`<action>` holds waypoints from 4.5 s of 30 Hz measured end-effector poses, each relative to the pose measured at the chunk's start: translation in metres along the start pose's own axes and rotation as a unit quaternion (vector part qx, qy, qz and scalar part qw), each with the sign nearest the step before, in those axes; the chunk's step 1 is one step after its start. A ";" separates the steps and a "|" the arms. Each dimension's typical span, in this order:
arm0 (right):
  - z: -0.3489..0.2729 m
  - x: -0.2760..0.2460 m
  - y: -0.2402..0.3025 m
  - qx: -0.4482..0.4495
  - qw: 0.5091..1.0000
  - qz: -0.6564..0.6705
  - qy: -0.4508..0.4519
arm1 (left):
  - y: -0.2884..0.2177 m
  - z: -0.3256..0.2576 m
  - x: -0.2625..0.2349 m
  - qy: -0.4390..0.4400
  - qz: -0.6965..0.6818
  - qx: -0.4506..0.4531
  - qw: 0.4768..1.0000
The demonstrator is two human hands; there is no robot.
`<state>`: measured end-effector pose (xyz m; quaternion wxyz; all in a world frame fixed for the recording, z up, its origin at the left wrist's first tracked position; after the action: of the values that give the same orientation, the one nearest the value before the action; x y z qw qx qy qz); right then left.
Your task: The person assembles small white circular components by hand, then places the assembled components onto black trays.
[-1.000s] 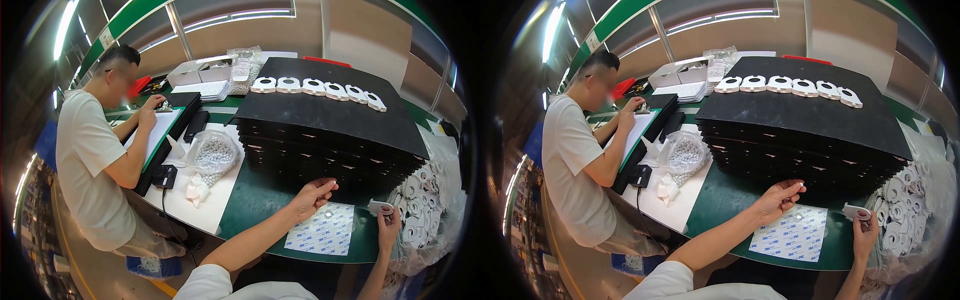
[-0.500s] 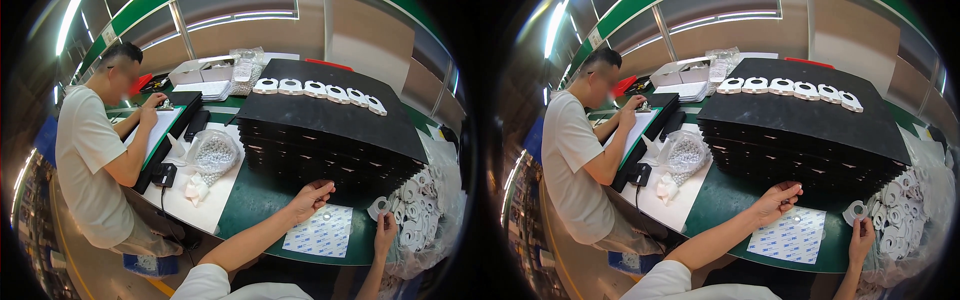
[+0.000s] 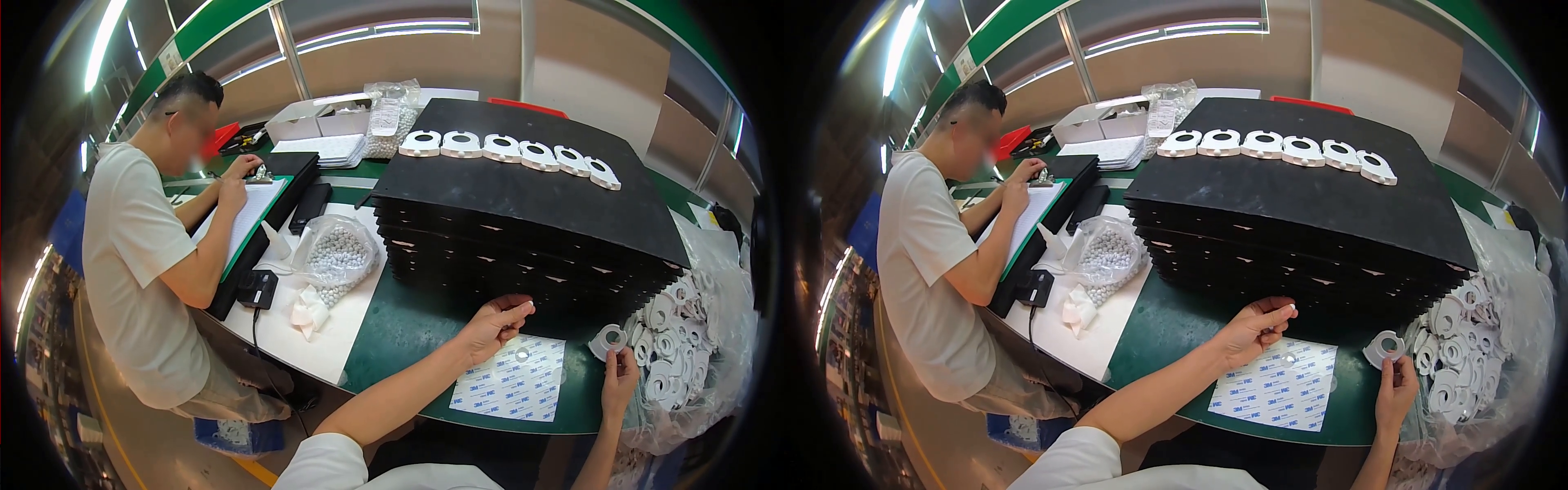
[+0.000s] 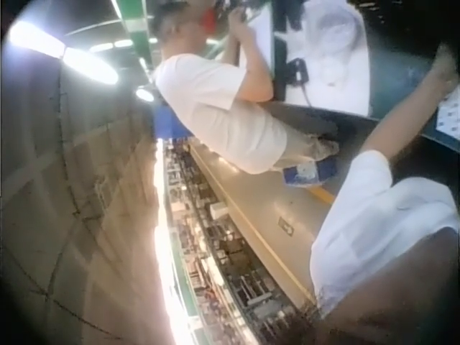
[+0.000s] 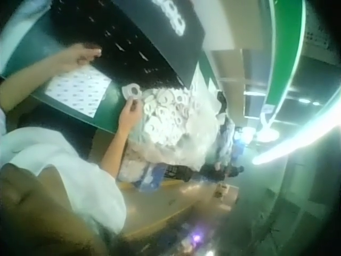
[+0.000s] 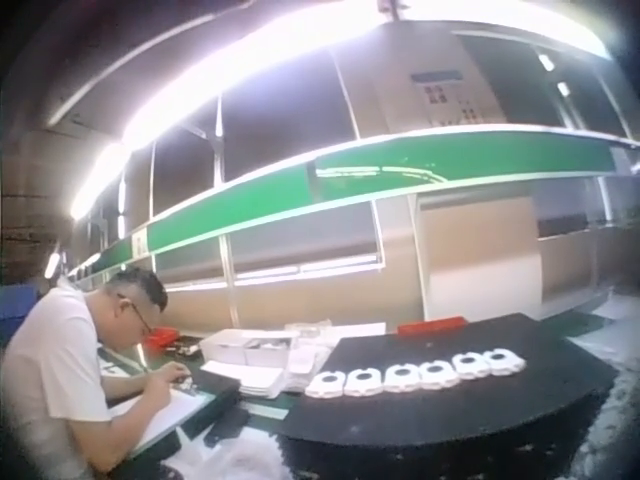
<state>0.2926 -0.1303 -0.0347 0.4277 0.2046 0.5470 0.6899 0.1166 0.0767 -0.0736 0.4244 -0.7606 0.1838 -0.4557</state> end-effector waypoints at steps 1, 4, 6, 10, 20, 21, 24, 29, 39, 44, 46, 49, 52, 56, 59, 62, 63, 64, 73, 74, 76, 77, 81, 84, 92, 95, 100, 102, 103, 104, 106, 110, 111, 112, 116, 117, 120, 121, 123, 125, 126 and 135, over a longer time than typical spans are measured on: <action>0.000 0.000 0.000 -0.005 1.000 0.001 0.000 | 0.000 0.000 0.000 0.003 -0.004 0.000 1.000; 0.000 -0.002 0.000 -0.007 1.000 -0.006 0.002 | 0.002 0.000 0.000 0.007 -0.015 -0.003 1.000; 0.000 -0.002 -0.001 -0.005 1.000 -0.014 0.006 | 0.003 0.001 0.000 0.007 -0.022 -0.006 1.000; 0.000 -0.001 0.000 -0.010 1.000 0.003 -0.001 | 0.000 0.001 0.001 0.010 -0.028 0.001 1.000; 0.001 -0.003 -0.004 -0.016 1.000 0.013 0.006 | 0.000 0.000 0.004 0.021 -0.014 0.002 1.000; 0.001 -0.003 -0.004 -0.017 1.000 0.013 0.006 | 0.000 0.001 0.003 0.021 -0.015 0.003 1.000; -0.001 -0.002 -0.002 -0.014 1.000 0.015 0.005 | -0.001 -0.001 0.004 0.023 -0.017 0.008 1.000; -0.001 -0.002 -0.003 -0.007 1.000 0.013 0.003 | 0.003 0.000 0.003 0.014 -0.011 -0.004 1.000; 0.000 0.000 0.005 -0.025 1.000 0.012 0.001 | -0.002 0.001 0.002 0.013 -0.012 0.013 1.000; -0.001 -0.001 0.003 -0.030 1.000 0.000 0.000 | -0.004 0.001 0.002 0.010 -0.014 0.013 1.000; 0.000 -0.003 0.000 -0.031 0.999 0.010 0.003 | -0.003 0.000 0.001 0.007 -0.017 0.013 1.000; 0.000 -0.005 -0.002 -0.035 0.999 0.021 0.003 | -0.003 0.001 0.001 0.004 -0.016 0.009 1.000; -0.002 -0.003 0.001 -0.040 0.999 0.015 0.003 | 0.000 0.003 -0.002 0.005 -0.016 0.008 1.000; -0.003 -0.001 -0.003 -0.026 1.000 0.017 0.003 | 0.000 -0.001 -0.003 0.004 -0.027 -0.009 1.000; -0.002 -0.001 0.002 -0.023 0.999 0.034 0.001 | -0.002 -0.001 -0.002 0.008 -0.040 -0.001 0.999; -0.003 -0.002 -0.001 -0.014 0.999 0.049 -0.006 | -0.004 0.000 -0.002 0.007 -0.037 -0.002 0.999; -0.003 -0.003 -0.002 -0.014 0.999 0.047 -0.006 | -0.004 0.000 -0.001 0.008 -0.039 -0.002 0.999; -0.002 -0.004 -0.001 -0.023 0.999 0.047 -0.006 | -0.005 0.001 0.000 0.010 -0.038 0.004 0.999; -0.001 -0.003 0.007 -0.046 0.998 0.034 -0.020 | 0.000 0.002 0.002 0.019 -0.050 0.000 0.999; -0.001 -0.005 0.005 -0.046 0.998 0.032 -0.015 | 0.003 0.001 0.002 0.014 -0.053 -0.005 0.999; -0.001 -0.004 0.005 -0.045 0.999 0.028 -0.006 | -0.002 0.000 0.004 0.018 -0.053 0.002 0.998; -0.001 -0.003 0.007 -0.057 0.998 0.030 -0.007 | -0.005 0.001 0.005 0.025 -0.050 0.009 0.998; -0.001 -0.003 0.005 -0.073 0.996 0.040 -0.013 | -0.004 0.002 0.000 0.012 -0.049 0.011 0.999; -0.001 -0.003 0.005 -0.053 0.998 0.022 -0.001 | -0.003 0.002 0.000 0.021 -0.042 0.009 0.999; 0.001 -0.005 0.004 -0.059 0.998 0.023 -0.008 | -0.004 0.003 0.003 0.029 -0.043 0.017 0.998; 0.001 -0.007 0.001 -0.056 0.998 0.033 -0.010 | -0.001 0.004 0.005 0.034 -0.046 0.015 0.998; 0.002 -0.010 -0.006 -0.063 0.998 0.027 0.001 | 0.000 0.003 0.005 0.037 -0.045 0.017 0.998; 0.002 -0.016 -0.010 -0.054 0.998 0.023 -0.014 | 0.000 0.002 0.009 0.034 -0.049 0.008 0.998; 0.002 -0.015 -0.009 -0.056 0.998 0.026 -0.011 | -0.003 0.001 0.011 0.032 -0.048 0.012 0.998; 0.002 -0.013 -0.008 -0.051 0.998 0.027 -0.013 | -0.003 -0.001 0.009 0.021 -0.045 0.004 0.999; 0.002 -0.013 -0.015 -0.046 0.999 0.008 -0.013 | -0.001 -0.001 0.003 0.015 -0.055 0.002 0.998; -0.001 -0.010 -0.008 -0.039 0.999 0.008 -0.011 | -0.005 0.000 0.002 0.022 -0.050 0.025 0.998; 0.000 -0.009 -0.008 -0.039 0.999 0.012 -0.004 | -0.008 -0.001 0.002 0.015 -0.050 0.028 0.998; 0.000 -0.010 -0.008 -0.039 0.999 0.001 -0.003 | -0.010 -0.002 0.003 0.013 -0.046 0.029 0.998; 0.000 -0.011 -0.009 -0.038 0.999 -0.026 0.006 | -0.007 0.001 0.000 0.017 -0.042 0.035 0.998; -0.001 -0.009 -0.010 -0.036 0.998 -0.043 0.013 | -0.005 0.002 0.002 0.023 -0.047 0.031 0.998; 0.000 -0.013 -0.022 -0.039 0.999 -0.024 0.011 | -0.002 0.000 0.005 0.027 -0.048 0.022 0.998; -0.002 -0.014 -0.022 -0.029 0.999 -0.028 0.006 | 0.000 -0.001 0.007 0.033 -0.053 0.016 0.998; -0.004 -0.015 -0.022 -0.026 0.999 -0.019 -0.005 | 0.001 0.000 0.011 0.042 -0.050 0.011 0.998; -0.005 -0.014 -0.019 -0.020 0.999 -0.014 -0.021 | 0.003 0.001 0.010 0.037 -0.048 0.005 0.998; -0.006 -0.011 -0.012 -0.030 0.999 -0.007 -0.011 | 0.003 0.001 0.011 0.041 -0.046 0.005 0.998; -0.001 0.008 0.000 -0.036 0.999 0.001 0.041 | -0.011 0.002 0.001 0.022 -0.041 0.043 0.998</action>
<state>0.2871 -0.1245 -0.0370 0.4112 0.1613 0.5390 0.7172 0.1179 0.0833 -0.0650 0.4336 -0.7383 0.1425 -0.4966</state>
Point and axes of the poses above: each hand's wrist, its own z-axis towards the middle knuckle, its own x-axis out of the palm, y = z × x, the point moved 9 cm from there along z, towards the middle knuckle, and after that the axes turned 15 degrees about z, right-handed, at the moved point
